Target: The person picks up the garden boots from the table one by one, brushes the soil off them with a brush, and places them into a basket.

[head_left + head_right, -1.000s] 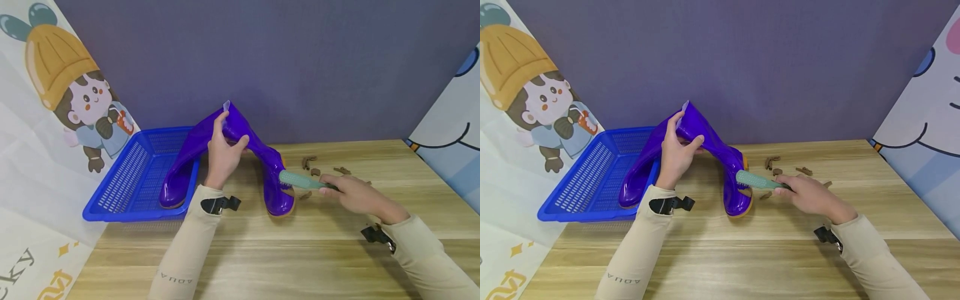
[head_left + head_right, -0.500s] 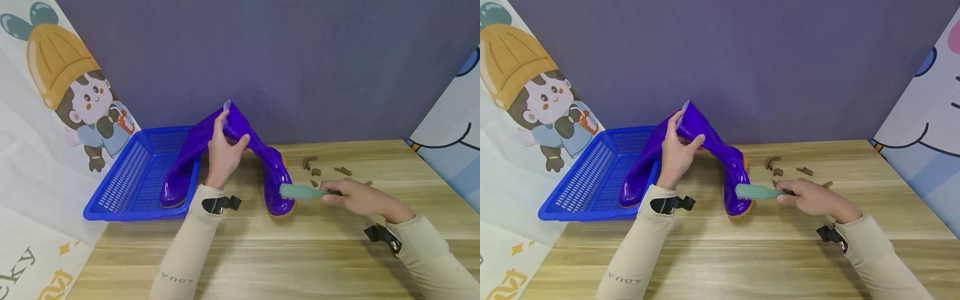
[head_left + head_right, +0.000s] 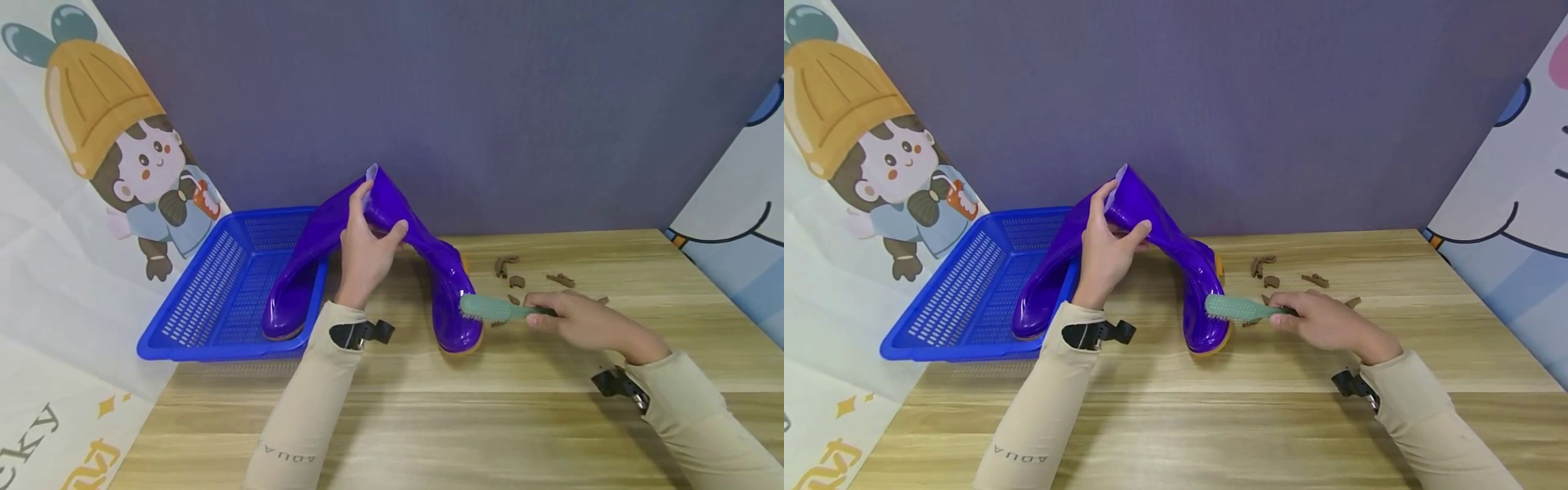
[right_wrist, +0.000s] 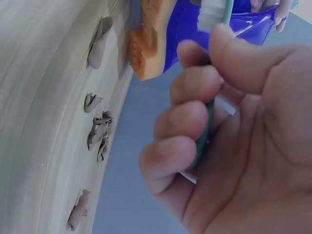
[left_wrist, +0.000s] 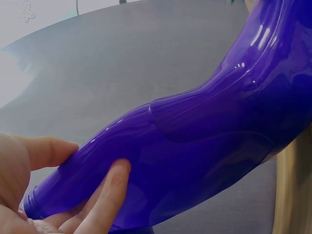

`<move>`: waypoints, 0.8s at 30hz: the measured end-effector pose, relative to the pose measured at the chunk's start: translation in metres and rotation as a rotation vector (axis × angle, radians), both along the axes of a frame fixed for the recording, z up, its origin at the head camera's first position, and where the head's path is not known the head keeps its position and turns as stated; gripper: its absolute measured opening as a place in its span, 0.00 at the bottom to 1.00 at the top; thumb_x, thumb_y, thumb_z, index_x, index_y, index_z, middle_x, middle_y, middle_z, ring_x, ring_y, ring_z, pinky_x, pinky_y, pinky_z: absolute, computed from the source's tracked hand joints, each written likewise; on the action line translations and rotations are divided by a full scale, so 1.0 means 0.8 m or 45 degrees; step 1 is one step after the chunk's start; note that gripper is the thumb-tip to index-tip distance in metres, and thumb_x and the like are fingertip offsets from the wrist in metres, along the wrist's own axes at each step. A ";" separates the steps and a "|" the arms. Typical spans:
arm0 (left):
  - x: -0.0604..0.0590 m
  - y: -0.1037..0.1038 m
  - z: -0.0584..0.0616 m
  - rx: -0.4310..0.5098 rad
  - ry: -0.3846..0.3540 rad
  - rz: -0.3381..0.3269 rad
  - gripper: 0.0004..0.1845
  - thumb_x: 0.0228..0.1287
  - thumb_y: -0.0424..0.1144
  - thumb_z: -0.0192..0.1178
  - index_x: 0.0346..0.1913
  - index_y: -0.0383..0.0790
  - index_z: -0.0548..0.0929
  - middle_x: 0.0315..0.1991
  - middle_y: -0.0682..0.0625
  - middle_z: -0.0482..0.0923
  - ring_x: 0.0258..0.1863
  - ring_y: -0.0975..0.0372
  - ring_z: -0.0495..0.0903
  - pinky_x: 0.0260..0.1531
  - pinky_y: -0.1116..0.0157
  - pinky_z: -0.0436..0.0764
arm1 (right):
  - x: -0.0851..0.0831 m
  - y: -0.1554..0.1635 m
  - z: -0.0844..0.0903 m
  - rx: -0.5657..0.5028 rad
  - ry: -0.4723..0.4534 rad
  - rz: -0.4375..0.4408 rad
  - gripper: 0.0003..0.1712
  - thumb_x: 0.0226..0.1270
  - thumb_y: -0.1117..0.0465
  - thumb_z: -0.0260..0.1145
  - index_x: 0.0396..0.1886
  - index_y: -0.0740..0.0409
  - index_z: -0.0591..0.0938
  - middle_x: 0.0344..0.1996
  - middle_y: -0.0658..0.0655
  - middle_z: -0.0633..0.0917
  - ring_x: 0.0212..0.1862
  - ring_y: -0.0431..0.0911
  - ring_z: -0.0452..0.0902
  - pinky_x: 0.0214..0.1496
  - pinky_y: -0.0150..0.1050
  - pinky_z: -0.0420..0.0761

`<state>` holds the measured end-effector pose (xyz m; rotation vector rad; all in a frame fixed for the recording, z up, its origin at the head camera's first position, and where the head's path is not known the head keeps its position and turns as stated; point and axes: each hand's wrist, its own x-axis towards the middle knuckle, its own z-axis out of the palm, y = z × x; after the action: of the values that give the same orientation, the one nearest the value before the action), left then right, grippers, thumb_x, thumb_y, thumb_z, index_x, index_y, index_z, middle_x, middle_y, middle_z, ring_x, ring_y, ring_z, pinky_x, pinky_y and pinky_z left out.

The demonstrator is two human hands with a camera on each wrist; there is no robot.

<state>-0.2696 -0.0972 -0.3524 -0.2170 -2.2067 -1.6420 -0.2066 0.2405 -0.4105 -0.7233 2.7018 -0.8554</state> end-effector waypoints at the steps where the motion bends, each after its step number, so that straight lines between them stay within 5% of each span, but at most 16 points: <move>1: 0.000 0.000 0.000 -0.002 -0.002 0.004 0.44 0.62 0.36 0.71 0.78 0.58 0.61 0.54 0.41 0.84 0.23 0.56 0.89 0.24 0.63 0.87 | -0.001 0.000 -0.001 0.021 0.013 -0.023 0.10 0.79 0.55 0.58 0.33 0.49 0.73 0.22 0.45 0.63 0.20 0.34 0.55 0.24 0.32 0.61; 5: -0.001 -0.002 -0.001 -0.012 0.008 0.016 0.44 0.62 0.37 0.71 0.77 0.58 0.61 0.59 0.43 0.82 0.25 0.52 0.90 0.25 0.63 0.86 | -0.005 0.002 -0.003 0.066 0.048 -0.081 0.12 0.79 0.55 0.58 0.32 0.49 0.71 0.22 0.46 0.62 0.20 0.34 0.53 0.24 0.31 0.60; 12: 0.000 -0.003 -0.002 -0.014 0.015 0.009 0.44 0.62 0.37 0.71 0.78 0.57 0.61 0.40 0.41 0.86 0.23 0.55 0.89 0.24 0.62 0.86 | -0.003 0.003 0.001 0.037 0.095 -0.048 0.12 0.80 0.55 0.58 0.32 0.47 0.71 0.21 0.44 0.62 0.20 0.33 0.53 0.25 0.31 0.61; 19: -0.001 -0.002 -0.001 -0.048 0.020 0.024 0.44 0.63 0.38 0.71 0.78 0.57 0.60 0.60 0.45 0.82 0.25 0.54 0.89 0.27 0.63 0.85 | 0.008 -0.007 0.008 -0.158 0.007 0.226 0.08 0.80 0.59 0.57 0.35 0.45 0.75 0.24 0.42 0.67 0.24 0.31 0.60 0.26 0.32 0.68; 24: -0.001 -0.003 0.000 -0.061 0.014 0.037 0.43 0.62 0.39 0.70 0.77 0.57 0.61 0.41 0.45 0.89 0.23 0.54 0.88 0.26 0.62 0.83 | 0.009 -0.013 0.001 -0.095 -0.090 0.269 0.08 0.80 0.57 0.57 0.36 0.48 0.76 0.21 0.40 0.63 0.22 0.30 0.57 0.25 0.31 0.66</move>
<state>-0.2706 -0.0999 -0.3527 -0.2055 -2.2319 -1.5705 -0.1993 0.2299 -0.4095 -0.9559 2.4878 -0.9142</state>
